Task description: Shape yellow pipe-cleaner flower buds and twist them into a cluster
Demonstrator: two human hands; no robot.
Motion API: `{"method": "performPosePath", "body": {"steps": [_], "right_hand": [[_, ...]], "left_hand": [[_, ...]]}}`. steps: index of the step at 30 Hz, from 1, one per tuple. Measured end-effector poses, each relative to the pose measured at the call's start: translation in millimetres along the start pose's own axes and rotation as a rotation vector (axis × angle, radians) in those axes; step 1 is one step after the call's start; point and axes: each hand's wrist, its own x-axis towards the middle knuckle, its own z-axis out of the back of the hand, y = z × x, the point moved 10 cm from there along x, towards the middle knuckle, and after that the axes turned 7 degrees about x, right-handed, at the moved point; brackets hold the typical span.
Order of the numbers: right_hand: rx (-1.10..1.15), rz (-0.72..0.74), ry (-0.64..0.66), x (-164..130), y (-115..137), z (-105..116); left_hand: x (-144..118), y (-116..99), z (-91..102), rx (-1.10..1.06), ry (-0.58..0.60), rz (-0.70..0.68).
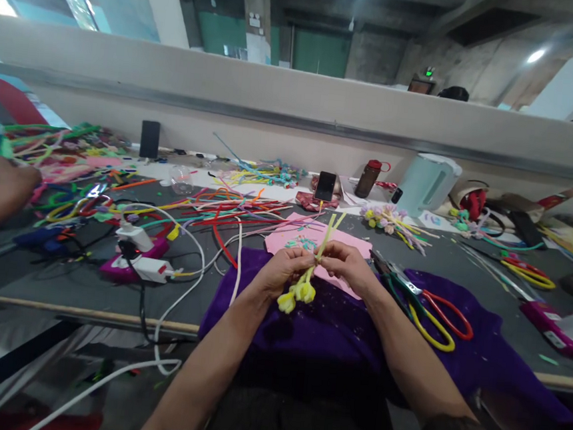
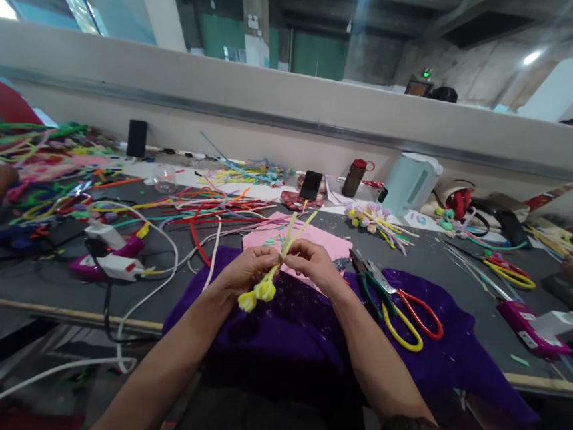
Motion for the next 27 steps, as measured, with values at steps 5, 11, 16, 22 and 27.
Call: {"method": "performPosePath", "body": {"steps": [5,11,16,22,27], "right_hand": [[0.020,0.030,-0.009,2,-2,2],[0.011,0.025,-0.009,2,-2,1],[-0.009,0.036,-0.042,1,-1,4],[-0.013,0.018,-0.172,4,-8,12],[-0.075,0.020,-0.329,7,-21,22]], "left_hand": [[1,4,-0.5,0.007,0.003,0.012],[-2,3,0.2,0.099,0.006,0.034],[-4,-8,2.9,0.184,-0.055,-0.045],[-8,-28,11.7,0.454,-0.282,-0.245],[-23,-48,11.9,0.830,-0.550,-0.411]]}}
